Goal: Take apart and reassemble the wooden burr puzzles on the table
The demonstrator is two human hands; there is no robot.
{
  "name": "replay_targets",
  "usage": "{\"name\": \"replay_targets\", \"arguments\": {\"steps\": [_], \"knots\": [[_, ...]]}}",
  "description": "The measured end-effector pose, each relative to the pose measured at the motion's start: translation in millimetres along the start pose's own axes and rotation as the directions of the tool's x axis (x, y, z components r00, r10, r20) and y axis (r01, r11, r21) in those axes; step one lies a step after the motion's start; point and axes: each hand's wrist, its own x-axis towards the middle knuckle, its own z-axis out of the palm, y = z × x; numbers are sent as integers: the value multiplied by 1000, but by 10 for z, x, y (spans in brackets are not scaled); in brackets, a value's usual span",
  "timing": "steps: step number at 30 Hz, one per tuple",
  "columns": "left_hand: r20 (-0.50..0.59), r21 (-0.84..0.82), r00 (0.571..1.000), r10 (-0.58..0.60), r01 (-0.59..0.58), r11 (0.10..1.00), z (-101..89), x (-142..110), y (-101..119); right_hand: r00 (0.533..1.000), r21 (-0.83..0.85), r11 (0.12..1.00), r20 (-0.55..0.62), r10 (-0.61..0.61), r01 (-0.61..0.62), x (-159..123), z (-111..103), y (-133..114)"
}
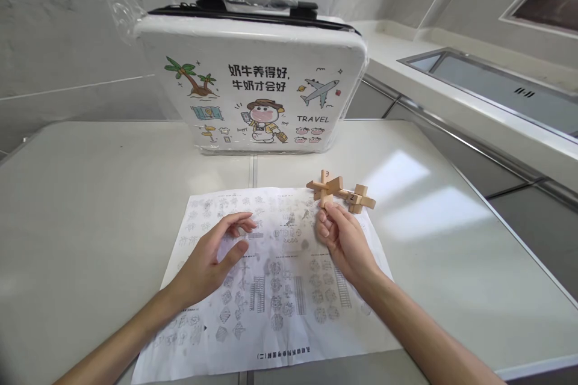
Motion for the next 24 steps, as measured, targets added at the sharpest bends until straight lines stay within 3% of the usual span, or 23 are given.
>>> {"name": "replay_targets", "arguments": {"steps": [14, 24], "knots": [[17, 38, 1000, -11, 11, 999, 7, 1, 43, 985, 309, 939, 129, 119, -154, 121, -99, -57], [15, 42, 1000, 18, -19, 999, 17, -5, 24, 970, 417, 887, 210, 118, -198, 118, -108, -137]]}}
